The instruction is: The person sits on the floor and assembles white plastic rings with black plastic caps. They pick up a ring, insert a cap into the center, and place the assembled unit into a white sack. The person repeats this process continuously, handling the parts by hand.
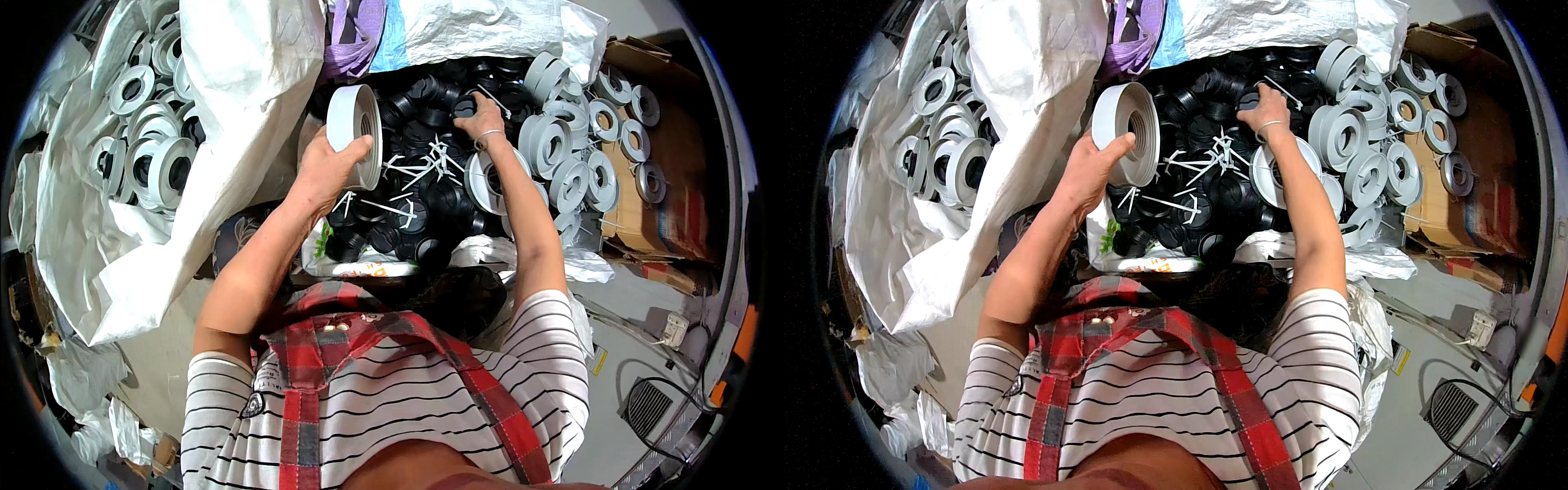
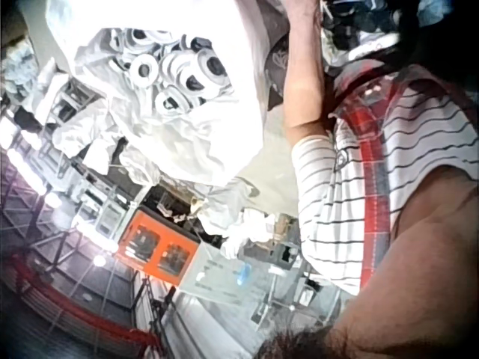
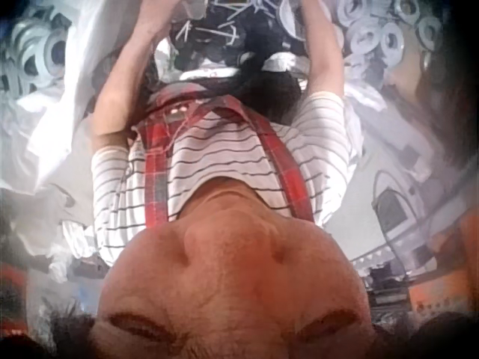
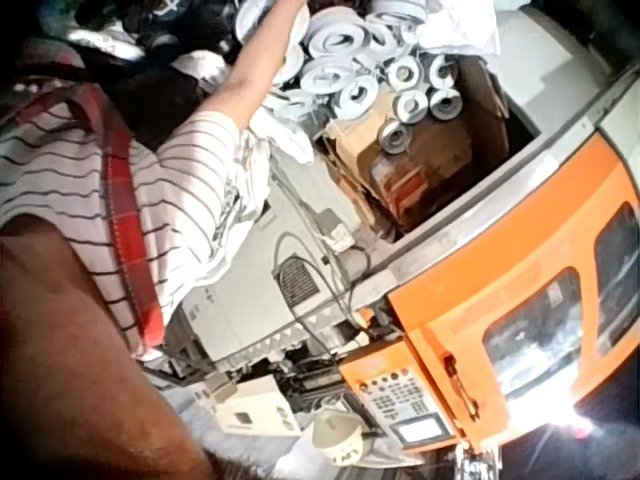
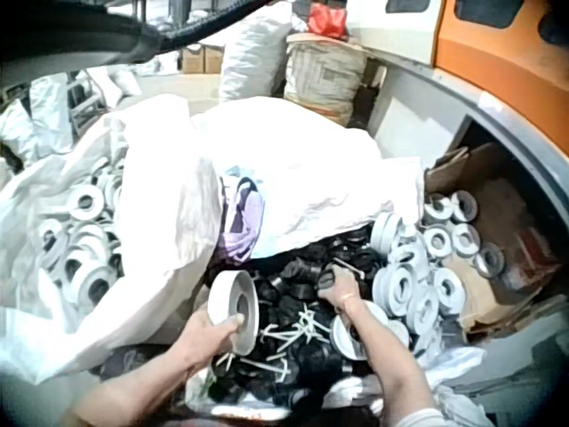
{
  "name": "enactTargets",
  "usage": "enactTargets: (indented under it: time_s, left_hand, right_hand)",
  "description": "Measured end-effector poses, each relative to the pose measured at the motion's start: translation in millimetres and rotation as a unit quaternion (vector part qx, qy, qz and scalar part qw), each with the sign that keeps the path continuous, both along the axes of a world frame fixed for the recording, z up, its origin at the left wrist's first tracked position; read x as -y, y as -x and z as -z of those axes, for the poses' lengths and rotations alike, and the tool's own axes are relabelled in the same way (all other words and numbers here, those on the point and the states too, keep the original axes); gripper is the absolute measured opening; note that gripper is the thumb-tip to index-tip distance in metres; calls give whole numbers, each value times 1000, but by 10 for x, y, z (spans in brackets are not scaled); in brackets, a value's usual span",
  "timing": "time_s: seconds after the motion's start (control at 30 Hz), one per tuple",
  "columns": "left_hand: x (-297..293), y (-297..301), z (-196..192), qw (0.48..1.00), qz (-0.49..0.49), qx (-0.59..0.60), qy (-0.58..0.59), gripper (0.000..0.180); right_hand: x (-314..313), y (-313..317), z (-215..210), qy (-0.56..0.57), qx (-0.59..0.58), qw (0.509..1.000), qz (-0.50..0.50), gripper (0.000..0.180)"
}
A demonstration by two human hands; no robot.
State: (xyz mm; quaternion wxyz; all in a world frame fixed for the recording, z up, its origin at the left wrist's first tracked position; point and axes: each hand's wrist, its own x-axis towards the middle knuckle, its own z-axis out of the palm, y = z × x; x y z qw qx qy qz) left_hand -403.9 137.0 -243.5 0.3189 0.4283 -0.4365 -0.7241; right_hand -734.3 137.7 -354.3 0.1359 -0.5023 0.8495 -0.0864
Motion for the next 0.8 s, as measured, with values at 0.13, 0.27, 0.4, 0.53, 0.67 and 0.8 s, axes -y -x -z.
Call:
enactTargets:
  time_s: [0.13,0.27,0.4,0.53,0.67,0.8]
  left_hand:
    - [-19,47,23,994,32,-51,-86,36]
    - [-161,118,-149,971,41,-192,-135,34]
    - [-249,-10,-261,975,101,-174,-99,35]
    - [-279,-151,-407,959,213,-146,-121,43]
    - [-456,-219,-575,953,198,-187,-133,43]
    - [-618,-203,-410,976,157,-143,56,38]
  right_hand:
    - [-268,-805,-815,153,196,959,-135,80]
    - [-562,-1276,-1263,175,239,925,-238,79]
    - [-739,-1307,-1548,168,165,925,-299,78]
    - [-931,-1351,-1906,135,49,868,-474,87]
    - [-1087,-1399,-2066,181,5,852,-490,82]
    - [-1159,-1562,-2039,1,396,917,-48,52]
